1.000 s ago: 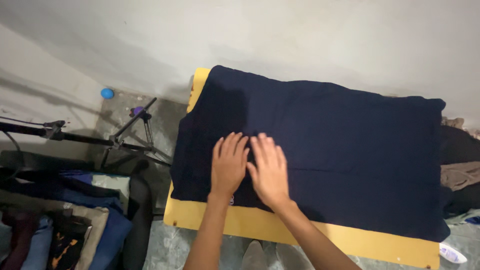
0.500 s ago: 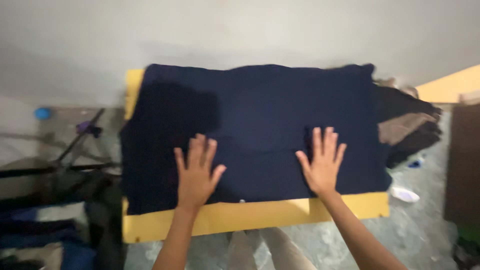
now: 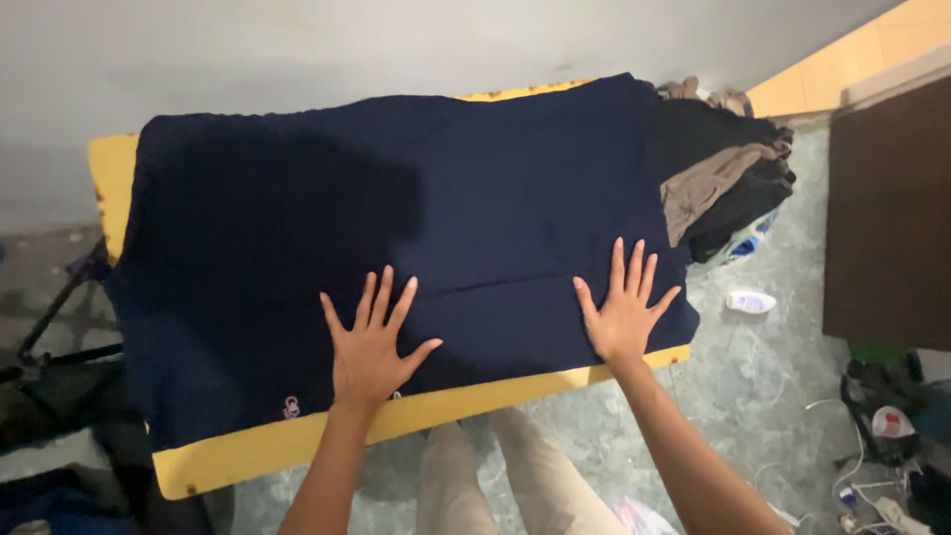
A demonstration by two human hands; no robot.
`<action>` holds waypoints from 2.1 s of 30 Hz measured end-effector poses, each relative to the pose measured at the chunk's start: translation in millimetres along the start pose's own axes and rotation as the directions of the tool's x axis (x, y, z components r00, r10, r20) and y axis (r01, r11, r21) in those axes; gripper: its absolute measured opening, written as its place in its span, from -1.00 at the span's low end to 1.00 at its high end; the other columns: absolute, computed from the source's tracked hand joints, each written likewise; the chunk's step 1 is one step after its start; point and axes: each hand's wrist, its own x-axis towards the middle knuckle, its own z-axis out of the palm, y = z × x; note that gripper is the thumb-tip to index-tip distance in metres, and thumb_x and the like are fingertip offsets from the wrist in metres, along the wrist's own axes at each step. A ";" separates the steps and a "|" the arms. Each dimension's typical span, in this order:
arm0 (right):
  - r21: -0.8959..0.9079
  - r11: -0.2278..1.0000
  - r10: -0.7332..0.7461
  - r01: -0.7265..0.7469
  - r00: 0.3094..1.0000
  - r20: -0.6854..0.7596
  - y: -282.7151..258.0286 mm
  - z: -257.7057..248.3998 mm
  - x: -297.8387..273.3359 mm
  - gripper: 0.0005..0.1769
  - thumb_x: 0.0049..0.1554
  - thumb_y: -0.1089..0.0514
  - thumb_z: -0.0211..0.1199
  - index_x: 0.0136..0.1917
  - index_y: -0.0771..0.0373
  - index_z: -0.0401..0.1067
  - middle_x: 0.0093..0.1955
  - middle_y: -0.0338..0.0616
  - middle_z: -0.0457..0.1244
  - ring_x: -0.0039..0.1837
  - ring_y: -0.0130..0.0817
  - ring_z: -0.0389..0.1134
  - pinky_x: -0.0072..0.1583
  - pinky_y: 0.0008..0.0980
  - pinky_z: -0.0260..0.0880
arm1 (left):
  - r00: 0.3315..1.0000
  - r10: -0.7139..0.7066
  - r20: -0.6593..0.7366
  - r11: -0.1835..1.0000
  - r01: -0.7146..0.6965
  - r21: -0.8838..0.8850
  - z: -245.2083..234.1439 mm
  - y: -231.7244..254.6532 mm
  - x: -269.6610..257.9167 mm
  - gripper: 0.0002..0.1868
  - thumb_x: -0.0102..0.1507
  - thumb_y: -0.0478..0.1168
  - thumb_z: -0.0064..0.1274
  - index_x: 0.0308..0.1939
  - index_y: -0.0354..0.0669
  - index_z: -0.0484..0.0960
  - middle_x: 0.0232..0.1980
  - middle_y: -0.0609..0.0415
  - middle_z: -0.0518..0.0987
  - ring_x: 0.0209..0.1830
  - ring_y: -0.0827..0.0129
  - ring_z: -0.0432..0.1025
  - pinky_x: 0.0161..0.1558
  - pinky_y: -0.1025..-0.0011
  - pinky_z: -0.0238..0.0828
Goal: The person folds a yellow t-shirt and a dark blue t-shirt on a yellow foam mat by aligning the edges, smoothing the fabric, and layering them into rectangles.
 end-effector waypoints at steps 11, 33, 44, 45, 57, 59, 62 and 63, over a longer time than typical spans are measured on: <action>0.027 0.997 -0.066 0.067 0.997 -0.032 4.5 -11.5 -1.6 -0.02 0.20 -0.44 0.03 0.70 0.02 -0.09 0.74 0.00 -0.21 0.73 0.03 -0.29 0.50 0.50 -0.58 | 0.998 -0.055 -0.002 0.998 0.055 0.014 3.6 12.1 -29.6 -0.08 0.22 0.48 -0.16 0.56 0.19 0.18 0.63 -0.02 0.11 0.63 0.14 -0.01 0.43 -0.50 -0.42; 0.244 0.862 -0.436 0.444 0.895 -0.092 19.8 -27.6 232.9 -0.07 0.04 0.16 0.11 0.66 0.11 -0.04 0.68 0.10 -0.09 0.69 0.03 -0.14 0.59 0.10 -0.22 | 0.999 -0.030 -0.026 0.999 0.030 0.023 41.8 -53.2 268.0 -0.30 0.37 0.19 -0.12 0.53 0.04 0.24 0.61 -0.08 0.11 0.60 0.06 -0.07 0.45 -0.22 -0.24; -0.075 0.818 -0.514 0.571 0.783 0.349 -3.5 -46.6 330.3 -0.41 0.00 0.01 0.33 0.28 0.09 0.27 0.22 -0.12 0.26 0.36 -0.16 0.26 0.40 -0.05 0.14 | 0.973 0.141 0.181 0.987 -0.125 -0.100 27.4 -63.8 317.1 -0.42 0.10 -0.15 0.18 0.21 -0.09 0.47 0.22 -0.08 0.48 0.17 -0.04 0.42 0.14 0.09 0.42; -0.075 0.818 -0.514 0.570 0.784 0.347 6.3 -43.9 333.2 -0.41 0.00 0.01 0.33 0.28 0.09 0.27 0.22 -0.12 0.26 0.36 -0.16 0.26 0.40 -0.05 0.14 | 0.973 0.177 0.149 0.983 -0.168 -0.070 21.8 -70.0 313.7 -0.51 0.13 -0.08 0.22 0.11 -0.10 0.51 0.09 -0.10 0.54 0.15 -0.04 0.43 0.10 0.10 0.44; -0.387 0.652 -0.574 0.652 0.758 0.310 37.8 -82.8 327.4 -0.54 -0.04 -0.07 0.42 0.13 -0.03 0.49 0.17 -0.25 0.28 0.30 -0.27 0.25 0.27 -0.13 0.17 | 0.911 0.228 0.345 0.850 -0.359 0.386 -58.9 -94.8 291.1 -0.51 0.07 0.20 0.16 0.01 0.14 0.69 -0.10 0.13 0.65 0.09 0.18 0.45 0.23 0.16 0.29; -0.445 0.594 -0.677 0.670 0.715 0.174 50.9 -100.3 315.0 -0.52 -0.22 -0.09 0.45 0.00 -0.03 0.51 0.19 -0.27 0.28 0.34 -0.29 0.24 0.29 -0.15 0.17 | 0.909 0.234 0.344 0.850 -0.363 0.381 -72.6 -98.5 269.0 -0.59 0.14 0.08 0.14 0.00 0.07 0.62 -0.13 0.15 0.61 0.03 0.22 0.46 0.16 0.24 0.35; -0.402 0.648 -0.676 0.646 0.732 0.088 89.2 -115.2 274.7 -0.61 -0.08 0.03 0.40 0.05 0.02 0.47 0.11 -0.28 0.28 0.27 -0.31 0.28 0.30 -0.10 0.18 | 0.861 0.305 0.407 0.826 -0.452 0.336 -79.0 -101.9 213.8 -0.46 0.04 -0.21 0.17 0.12 0.04 0.47 -0.15 0.15 0.52 -0.06 0.26 0.47 0.00 0.31 0.43; -0.401 0.651 -0.671 0.645 0.735 0.093 103.2 -114.2 257.3 -0.61 -0.08 0.03 0.40 0.05 0.02 0.47 0.11 -0.28 0.28 0.27 -0.31 0.28 0.30 -0.10 0.18 | 0.842 0.334 0.425 0.823 -0.480 0.304 -74.5 -100.6 194.9 -0.46 0.06 -0.25 0.16 0.14 0.07 0.46 -0.11 0.15 0.52 -0.08 0.26 0.48 -0.03 0.31 0.45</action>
